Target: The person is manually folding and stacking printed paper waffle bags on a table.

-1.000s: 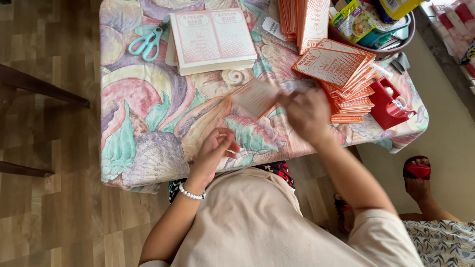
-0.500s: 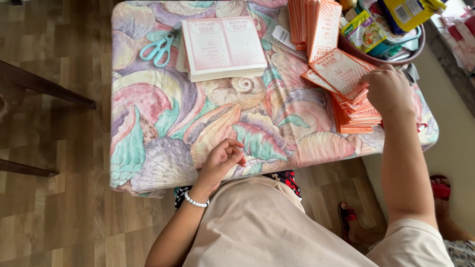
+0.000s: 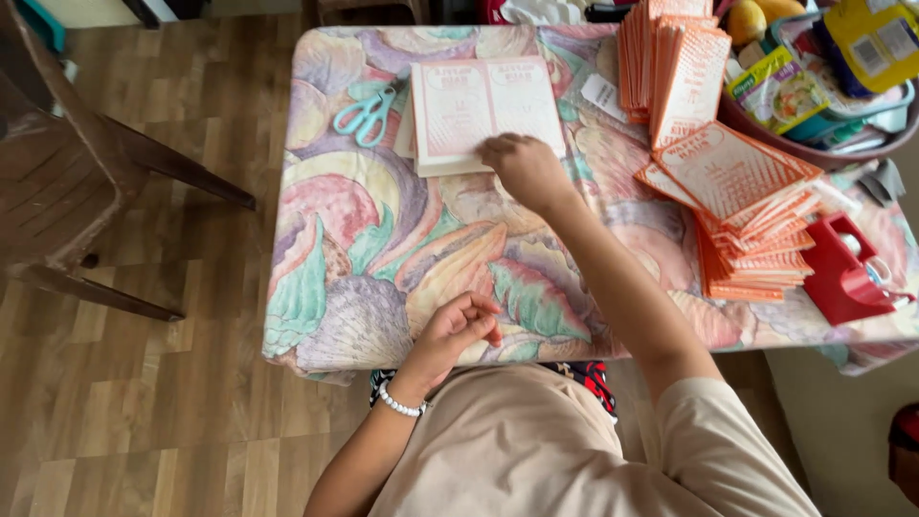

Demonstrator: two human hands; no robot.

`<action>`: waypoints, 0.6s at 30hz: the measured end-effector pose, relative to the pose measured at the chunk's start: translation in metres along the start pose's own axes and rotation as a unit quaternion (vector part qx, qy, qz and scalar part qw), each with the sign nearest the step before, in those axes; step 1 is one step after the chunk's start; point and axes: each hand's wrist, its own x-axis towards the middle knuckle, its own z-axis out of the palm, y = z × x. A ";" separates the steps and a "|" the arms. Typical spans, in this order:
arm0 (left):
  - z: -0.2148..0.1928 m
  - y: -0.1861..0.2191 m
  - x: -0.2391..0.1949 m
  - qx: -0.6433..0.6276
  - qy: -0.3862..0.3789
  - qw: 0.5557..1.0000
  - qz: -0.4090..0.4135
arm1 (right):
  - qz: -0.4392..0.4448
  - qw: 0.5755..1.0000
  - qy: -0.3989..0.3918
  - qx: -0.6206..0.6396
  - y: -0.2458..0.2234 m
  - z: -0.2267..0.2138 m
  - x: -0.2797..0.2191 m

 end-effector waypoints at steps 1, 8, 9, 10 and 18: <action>-0.001 0.008 0.003 0.002 0.004 1.000 0.004 | -0.005 1.000 0.004 0.001 0.002 0.000 0.000; -0.031 0.070 0.070 0.286 0.033 0.946 0.151 | 0.171 0.971 0.029 0.165 0.020 0.026 -0.009; -0.040 0.075 0.091 0.366 0.060 0.900 0.227 | 0.271 0.920 0.060 0.276 0.023 0.027 -0.009; -0.046 0.082 0.109 0.366 0.062 0.900 0.227 | 0.269 0.920 0.059 0.277 0.022 0.019 -0.006; -0.105 0.046 0.227 0.778 0.018 0.506 0.371 | 0.339 0.791 0.254 0.442 0.051 0.032 -0.013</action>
